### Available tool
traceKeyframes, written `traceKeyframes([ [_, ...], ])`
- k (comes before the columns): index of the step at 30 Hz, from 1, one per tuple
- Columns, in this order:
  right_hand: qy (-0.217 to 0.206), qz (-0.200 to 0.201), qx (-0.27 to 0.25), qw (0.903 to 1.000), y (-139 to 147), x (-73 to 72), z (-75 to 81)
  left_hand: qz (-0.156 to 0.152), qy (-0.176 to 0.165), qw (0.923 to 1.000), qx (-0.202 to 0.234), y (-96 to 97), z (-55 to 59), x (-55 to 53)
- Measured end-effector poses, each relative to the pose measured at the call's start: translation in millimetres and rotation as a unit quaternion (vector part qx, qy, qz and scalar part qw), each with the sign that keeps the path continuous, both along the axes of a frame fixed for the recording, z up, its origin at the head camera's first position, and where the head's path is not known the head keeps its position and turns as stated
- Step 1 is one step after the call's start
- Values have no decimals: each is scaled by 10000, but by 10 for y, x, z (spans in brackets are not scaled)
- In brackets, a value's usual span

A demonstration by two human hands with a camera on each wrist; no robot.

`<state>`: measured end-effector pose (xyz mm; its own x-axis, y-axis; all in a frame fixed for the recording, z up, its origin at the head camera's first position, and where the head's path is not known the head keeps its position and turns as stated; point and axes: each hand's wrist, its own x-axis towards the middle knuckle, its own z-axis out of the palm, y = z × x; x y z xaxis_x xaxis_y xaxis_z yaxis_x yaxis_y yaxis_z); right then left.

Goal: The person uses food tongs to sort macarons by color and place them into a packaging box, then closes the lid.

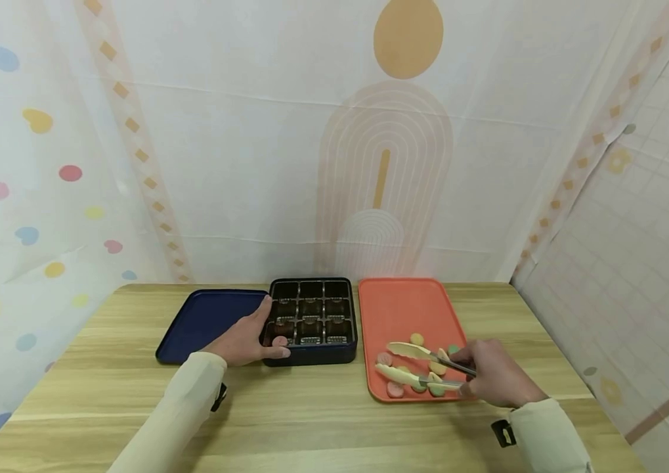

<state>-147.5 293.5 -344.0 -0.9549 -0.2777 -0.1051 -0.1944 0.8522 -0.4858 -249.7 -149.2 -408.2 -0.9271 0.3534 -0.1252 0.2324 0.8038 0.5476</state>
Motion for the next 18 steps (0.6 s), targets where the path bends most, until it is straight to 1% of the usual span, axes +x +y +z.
traceKeyframes([
  [4, -32, 65, 52, 10000, 23, -27, -17, 19, -14, 10000, 4, 10, -21, 4],
  [11, 38, 186, 119, 9997, 26, -42, -17, -23, 34, 10000, -20, 4, -14, -4],
  [18, 50, 165, 162, 9997, 10, -37, -14, -64, 54, 10000, -21, -1, -9, 0],
])
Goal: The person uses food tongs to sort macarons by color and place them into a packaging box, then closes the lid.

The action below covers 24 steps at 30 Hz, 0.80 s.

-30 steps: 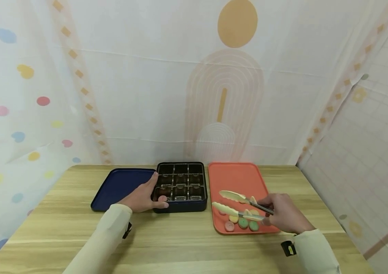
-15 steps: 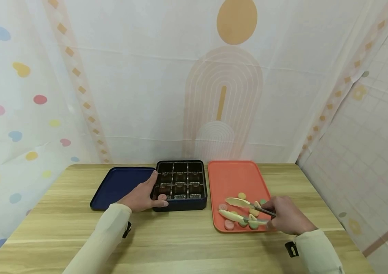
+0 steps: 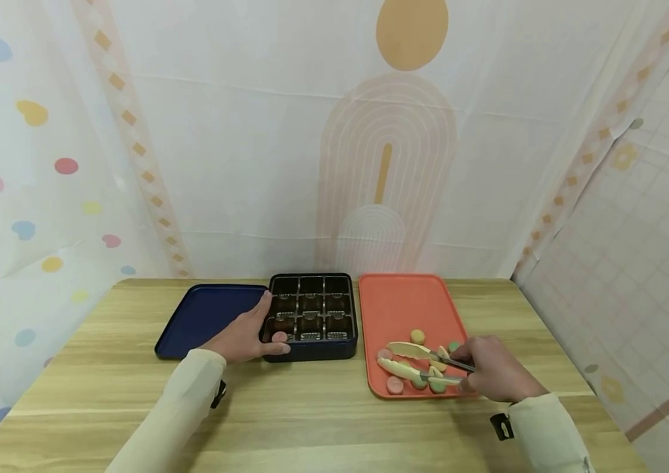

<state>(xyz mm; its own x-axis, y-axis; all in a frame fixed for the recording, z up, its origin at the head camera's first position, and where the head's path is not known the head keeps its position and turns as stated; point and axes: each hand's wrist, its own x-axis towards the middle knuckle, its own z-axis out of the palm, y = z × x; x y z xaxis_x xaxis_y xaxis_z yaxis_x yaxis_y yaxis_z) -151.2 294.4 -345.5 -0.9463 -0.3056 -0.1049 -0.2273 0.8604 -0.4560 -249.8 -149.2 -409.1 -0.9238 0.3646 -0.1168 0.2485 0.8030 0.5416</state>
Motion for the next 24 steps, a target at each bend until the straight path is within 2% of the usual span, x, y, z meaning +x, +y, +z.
traceKeyframes([
  [3, 5, 5, 16, 10000, -5, 2, 3, -5, -3, 10000, 22, 1, 10, 0],
  [11, 80, 363, -130, 9992, -16, -11, 22, 13, -26, 10000, 27, -7, 11, 2],
  [24, 50, 406, -135, 9991, 5, -17, 96, -22, -22, 10000, 0, -6, 17, 13],
])
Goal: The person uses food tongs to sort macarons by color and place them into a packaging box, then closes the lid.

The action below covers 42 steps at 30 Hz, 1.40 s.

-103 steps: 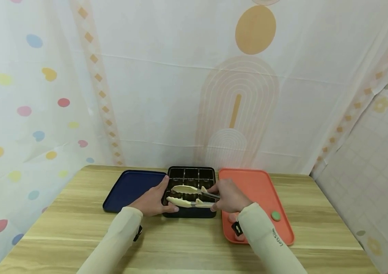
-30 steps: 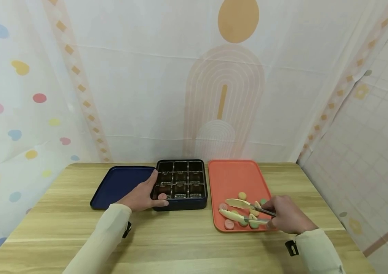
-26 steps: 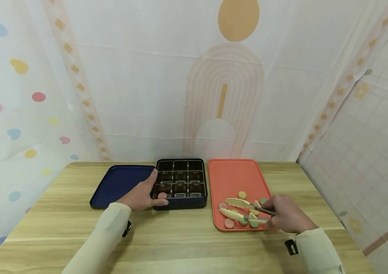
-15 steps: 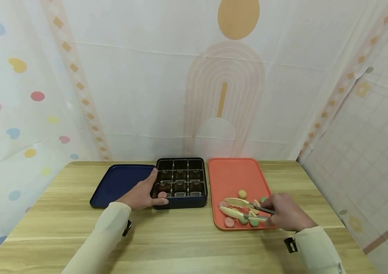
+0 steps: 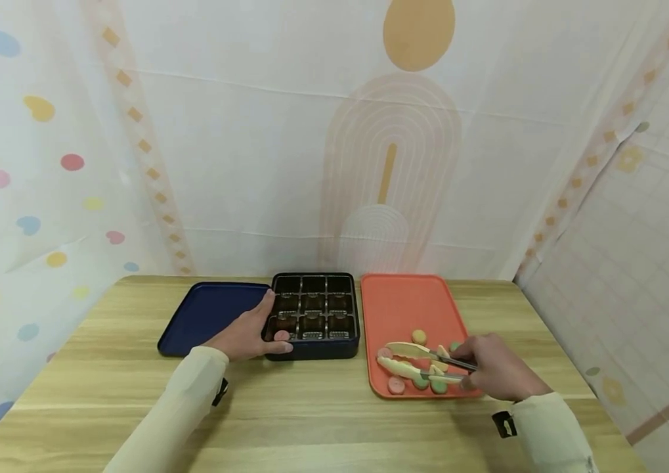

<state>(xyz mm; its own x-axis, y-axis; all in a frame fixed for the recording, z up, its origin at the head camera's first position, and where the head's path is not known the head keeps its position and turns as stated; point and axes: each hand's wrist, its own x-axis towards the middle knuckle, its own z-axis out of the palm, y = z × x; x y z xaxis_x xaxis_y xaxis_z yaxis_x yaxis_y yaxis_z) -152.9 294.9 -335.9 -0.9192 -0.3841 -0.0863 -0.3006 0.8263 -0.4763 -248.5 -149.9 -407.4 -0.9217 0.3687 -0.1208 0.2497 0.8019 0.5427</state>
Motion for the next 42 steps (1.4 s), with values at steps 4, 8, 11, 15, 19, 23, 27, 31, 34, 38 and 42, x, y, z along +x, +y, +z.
traceKeyframes([
  [4, 66, -80, 13, 9999, 12, -20, 74, 22, -10, 10000, -4, -2, 2, 2],
  [8, 288, -233, 87, 9993, 10, -44, 153, 46, -12, 10000, -50, -6, -4, 0],
  [11, 417, -300, 125, 9986, -2, -58, 198, 42, -13, 10000, -40, 5, -7, -10],
  [15, 512, -317, 156, 9981, -46, -89, 243, 6, -6, 10000, -19, 20, -16, -28],
  [19, 645, -277, 171, 9974, -120, -144, 281, 8, -48, 10000, 17, 24, -31, -39],
  [23, 649, -282, 140, 9974, -217, -203, 324, 45, -82, 9999, 76, 34, -44, -38],
  [27, 620, -260, 87, 9977, -282, -253, 337, 39, -102, 9999, 66, 57, -44, -26],
  [31, 574, -214, -27, 9981, -344, -305, 326, 26, -95, 9999, 32, 76, -27, -29],
  [34, 529, -148, -159, 9984, -392, -341, 311, 14, -48, 10000, 29, 94, -29, -43],
  [38, 514, -101, -284, 9982, -463, -386, 272, -2, -66, 9999, 78, 102, -35, -45],
  [42, 400, -46, -301, 9987, -574, -471, 245, 1, -73, 9999, 112, 94, -43, -39],
])
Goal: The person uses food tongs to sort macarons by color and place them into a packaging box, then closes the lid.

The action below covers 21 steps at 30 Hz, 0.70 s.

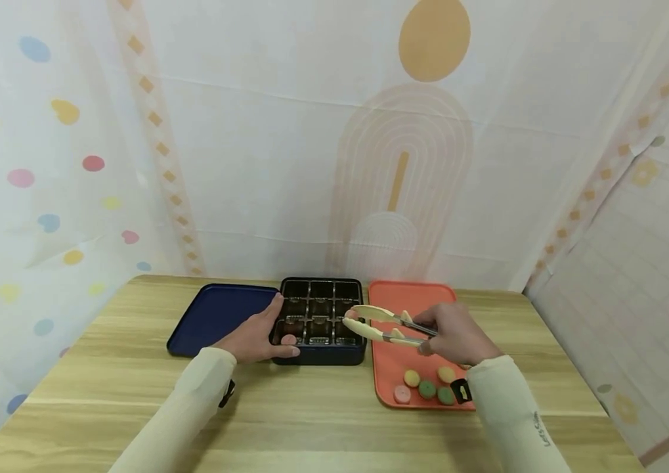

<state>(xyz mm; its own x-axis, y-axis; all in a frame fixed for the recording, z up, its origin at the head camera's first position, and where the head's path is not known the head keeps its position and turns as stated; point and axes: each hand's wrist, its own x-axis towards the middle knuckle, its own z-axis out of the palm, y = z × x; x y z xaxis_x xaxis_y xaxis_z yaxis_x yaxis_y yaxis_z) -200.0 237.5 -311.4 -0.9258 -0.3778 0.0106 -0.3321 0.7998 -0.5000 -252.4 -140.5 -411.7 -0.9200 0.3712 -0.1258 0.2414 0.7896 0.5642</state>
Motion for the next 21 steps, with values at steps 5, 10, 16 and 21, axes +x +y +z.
traceKeyframes([
  [5, -47, 186, 46, 9998, -224, -165, 15, 62, 80, 9999, -38, -22, -6, 10],
  [10, -8, 119, 264, 9996, -457, -264, 33, 58, 104, 9999, -39, -26, -15, -2],
  [16, -63, 148, 251, 9996, -662, -333, 4, 74, 101, 9999, 3, -22, -11, 21],
  [21, -124, 333, 117, 9993, -755, -390, -43, 97, 64, 9999, -3, -15, -4, 34],
])
